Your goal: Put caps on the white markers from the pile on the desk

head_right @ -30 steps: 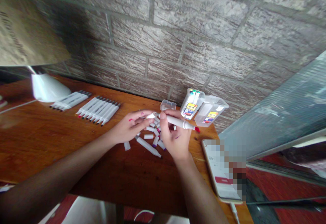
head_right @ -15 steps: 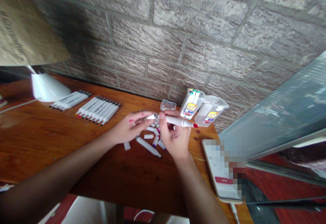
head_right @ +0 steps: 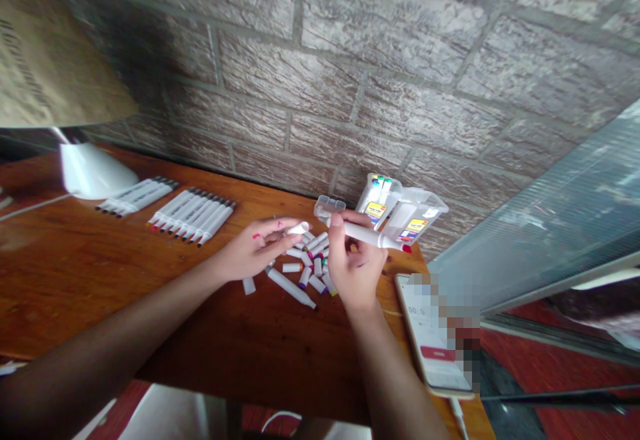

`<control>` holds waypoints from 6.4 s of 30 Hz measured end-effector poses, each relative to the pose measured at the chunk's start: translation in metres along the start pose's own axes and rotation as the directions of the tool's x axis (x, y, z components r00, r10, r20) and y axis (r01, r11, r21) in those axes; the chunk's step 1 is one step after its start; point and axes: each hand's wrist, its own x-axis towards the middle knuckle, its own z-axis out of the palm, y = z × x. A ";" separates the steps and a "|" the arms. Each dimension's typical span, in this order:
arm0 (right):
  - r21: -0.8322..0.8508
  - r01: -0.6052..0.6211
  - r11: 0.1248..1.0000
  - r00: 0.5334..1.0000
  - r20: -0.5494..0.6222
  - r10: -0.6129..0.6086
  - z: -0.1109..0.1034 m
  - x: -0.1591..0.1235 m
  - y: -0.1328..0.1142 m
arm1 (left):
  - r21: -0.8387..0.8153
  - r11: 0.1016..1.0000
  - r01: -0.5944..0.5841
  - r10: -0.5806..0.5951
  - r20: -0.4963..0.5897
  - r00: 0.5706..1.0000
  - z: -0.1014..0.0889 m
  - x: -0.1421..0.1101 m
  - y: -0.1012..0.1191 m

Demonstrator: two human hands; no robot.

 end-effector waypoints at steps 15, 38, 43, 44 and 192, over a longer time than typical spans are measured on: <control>0.214 -0.222 0.951 0.970 -0.053 0.239 0.007 0.001 0.005 | -0.135 0.990 0.033 -0.033 0.000 0.999 0.001 0.000 0.010; 0.223 -0.230 0.947 0.968 -0.043 0.245 0.008 0.000 0.005 | -0.388 0.914 0.122 -0.118 0.034 0.992 -0.003 -0.001 0.020; 0.235 -0.251 0.939 0.962 -0.045 0.268 0.009 0.000 0.005 | -0.406 0.902 0.148 -0.151 0.025 0.988 -0.003 -0.001 0.020; 0.232 -0.245 0.941 0.964 -0.043 0.262 0.009 0.000 0.005 | -0.408 0.901 0.151 -0.153 0.026 0.988 -0.003 -0.001 0.020; 0.370 -0.269 0.889 0.961 0.161 0.224 0.015 -0.006 0.027 | 0.647 0.274 0.711 -0.193 -0.688 0.700 -0.212 -0.079 0.000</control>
